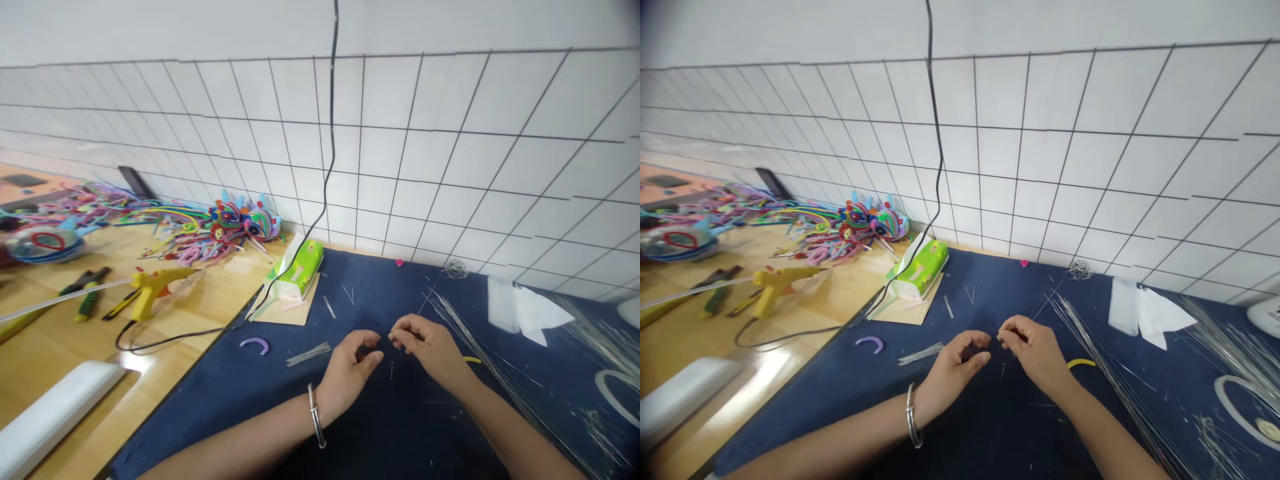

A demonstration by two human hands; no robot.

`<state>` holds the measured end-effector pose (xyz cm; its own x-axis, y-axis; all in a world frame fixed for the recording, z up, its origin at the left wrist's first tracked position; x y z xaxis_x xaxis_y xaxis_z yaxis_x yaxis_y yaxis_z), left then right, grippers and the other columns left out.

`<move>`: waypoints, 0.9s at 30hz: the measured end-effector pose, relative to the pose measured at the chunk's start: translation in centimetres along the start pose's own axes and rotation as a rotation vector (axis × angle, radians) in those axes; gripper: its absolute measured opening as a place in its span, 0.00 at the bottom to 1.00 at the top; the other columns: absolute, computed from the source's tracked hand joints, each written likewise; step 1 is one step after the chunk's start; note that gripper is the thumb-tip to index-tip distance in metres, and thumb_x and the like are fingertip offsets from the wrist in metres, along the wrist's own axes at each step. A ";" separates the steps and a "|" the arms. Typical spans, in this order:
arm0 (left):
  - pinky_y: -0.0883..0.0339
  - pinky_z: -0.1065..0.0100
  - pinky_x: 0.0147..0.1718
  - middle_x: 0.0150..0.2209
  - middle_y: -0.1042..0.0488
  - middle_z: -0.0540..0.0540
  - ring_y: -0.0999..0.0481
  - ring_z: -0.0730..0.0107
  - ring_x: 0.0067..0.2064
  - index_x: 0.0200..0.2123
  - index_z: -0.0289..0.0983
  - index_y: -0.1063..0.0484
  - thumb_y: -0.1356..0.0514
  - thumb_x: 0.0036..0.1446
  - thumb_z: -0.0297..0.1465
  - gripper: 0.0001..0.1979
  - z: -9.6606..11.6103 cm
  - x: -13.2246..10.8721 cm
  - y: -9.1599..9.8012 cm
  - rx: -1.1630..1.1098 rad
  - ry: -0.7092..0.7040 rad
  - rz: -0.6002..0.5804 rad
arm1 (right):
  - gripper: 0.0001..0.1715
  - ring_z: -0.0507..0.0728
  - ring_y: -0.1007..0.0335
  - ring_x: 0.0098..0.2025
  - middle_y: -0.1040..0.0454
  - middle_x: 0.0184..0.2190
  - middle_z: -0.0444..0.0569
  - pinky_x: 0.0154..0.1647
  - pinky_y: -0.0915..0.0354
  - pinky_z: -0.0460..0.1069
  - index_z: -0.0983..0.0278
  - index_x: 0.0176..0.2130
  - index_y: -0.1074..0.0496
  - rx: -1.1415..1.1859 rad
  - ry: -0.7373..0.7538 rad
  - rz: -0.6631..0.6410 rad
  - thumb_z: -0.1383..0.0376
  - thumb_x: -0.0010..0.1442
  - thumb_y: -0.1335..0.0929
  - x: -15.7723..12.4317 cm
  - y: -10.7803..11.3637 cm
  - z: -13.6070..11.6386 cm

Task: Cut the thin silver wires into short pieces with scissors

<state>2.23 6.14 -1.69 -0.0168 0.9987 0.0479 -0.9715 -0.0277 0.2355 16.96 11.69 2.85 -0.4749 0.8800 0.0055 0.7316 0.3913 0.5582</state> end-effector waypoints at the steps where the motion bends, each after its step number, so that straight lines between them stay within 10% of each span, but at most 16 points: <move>1: 0.40 0.70 0.33 0.37 0.30 0.46 0.33 0.70 0.34 0.40 0.38 0.32 0.43 0.51 0.29 0.11 0.3 -0.5 0.3 0.023 -0.015 0.010 | 0.09 0.51 0.34 0.28 0.30 0.25 0.41 0.29 0.41 0.45 0.60 0.33 0.31 -0.051 0.011 0.029 0.61 0.57 0.39 0.2 0.2 0.0; 9: 0.38 0.72 0.38 0.32 0.26 0.46 0.29 0.70 0.35 0.34 0.37 0.28 0.47 0.55 0.27 0.08 1.9 -4.6 -0.1 0.176 -0.273 -0.430 | 0.10 0.52 0.34 0.25 0.30 0.22 0.42 0.29 0.41 0.46 0.61 0.30 0.32 -0.324 0.089 0.028 0.63 0.57 0.40 2.8 -0.8 1.7; 14: 0.38 0.76 0.38 0.31 0.25 0.46 0.27 0.73 0.35 0.34 0.34 0.28 0.46 0.54 0.26 0.07 1.5 -4.9 -1.1 0.220 -0.459 -0.552 | 0.10 0.50 0.30 0.30 0.27 0.27 0.43 0.32 0.37 0.44 0.62 0.33 0.33 -0.256 0.045 0.048 0.61 0.56 0.40 6.6 -0.2 -1.4; 27: 0.38 0.80 0.39 0.34 0.24 0.51 0.26 0.76 0.37 0.33 0.37 0.29 0.43 0.53 0.29 0.04 -0.3 -4.8 -1.6 0.337 -0.619 -0.688 | 0.10 0.51 0.31 0.17 0.25 0.19 0.50 0.15 0.35 0.41 0.68 0.20 0.32 -0.317 -0.236 -0.402 0.67 0.50 0.34 16.7 -11.0 -1.0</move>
<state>3.76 1.45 -2.60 0.7472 0.6054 0.2742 -0.6032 0.4445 0.6622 0.55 21.83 -2.37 -0.5370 0.7288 -0.4248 0.3154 0.6406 0.7002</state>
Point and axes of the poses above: each hand's wrist, its own x-axis towards the middle knuckle, its own y-axis out of the back of the hand, z = x × y, the point moved 4 cm from there along x, towards the middle knuckle
